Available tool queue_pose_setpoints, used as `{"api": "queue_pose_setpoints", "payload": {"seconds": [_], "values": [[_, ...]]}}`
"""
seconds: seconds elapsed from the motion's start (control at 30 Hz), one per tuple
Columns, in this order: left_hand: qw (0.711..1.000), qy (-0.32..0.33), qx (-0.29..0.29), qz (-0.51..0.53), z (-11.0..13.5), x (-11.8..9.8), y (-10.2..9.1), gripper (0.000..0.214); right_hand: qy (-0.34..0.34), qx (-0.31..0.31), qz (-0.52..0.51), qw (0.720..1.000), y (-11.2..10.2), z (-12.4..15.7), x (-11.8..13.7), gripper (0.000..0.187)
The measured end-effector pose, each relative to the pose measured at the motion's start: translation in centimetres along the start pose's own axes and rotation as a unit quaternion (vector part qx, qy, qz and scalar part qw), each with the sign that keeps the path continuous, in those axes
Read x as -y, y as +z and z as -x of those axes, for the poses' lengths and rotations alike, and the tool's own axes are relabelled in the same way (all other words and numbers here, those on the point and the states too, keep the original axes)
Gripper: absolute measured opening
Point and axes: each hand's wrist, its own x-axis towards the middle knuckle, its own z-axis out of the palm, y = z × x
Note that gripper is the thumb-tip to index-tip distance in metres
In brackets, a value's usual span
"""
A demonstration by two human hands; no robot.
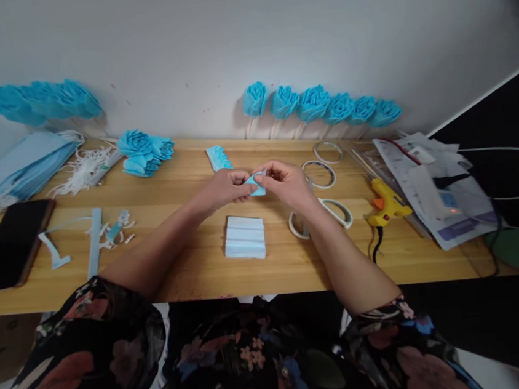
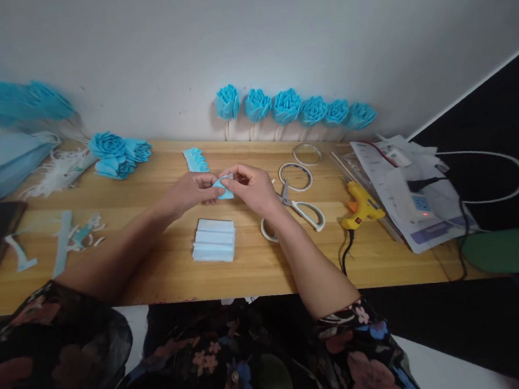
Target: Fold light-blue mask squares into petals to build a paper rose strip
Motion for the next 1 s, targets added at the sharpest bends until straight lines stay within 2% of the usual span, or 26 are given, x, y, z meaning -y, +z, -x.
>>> {"api": "queue_pose_setpoints", "payload": {"seconds": [0.1,0.3,0.47,0.87,1.0], "values": [[1.0,-0.005,0.0,0.02,0.08,-0.17,-0.04,0.02,-0.032,-0.013,0.042,0.999,-0.05,0.19,0.42,0.014],[0.994,-0.028,-0.009,0.107,0.35,-0.67,0.09,0.021,-0.17,-0.007,0.158,0.973,-0.59,0.29,0.84,0.019],[0.989,-0.028,-0.007,0.147,0.37,-0.79,0.15,0.022,-0.223,-0.008,0.19,0.956,-0.89,0.14,0.56,0.024],[0.981,-0.03,0.0,0.192,0.1,-0.24,0.19,0.032,-0.222,-0.016,0.206,0.953,-0.84,0.11,0.1,0.029],[0.983,-0.024,-0.01,0.179,0.06,-0.1,0.13,0.03,-0.209,-0.011,0.172,0.963,-0.67,0.21,0.17,0.028]]}}
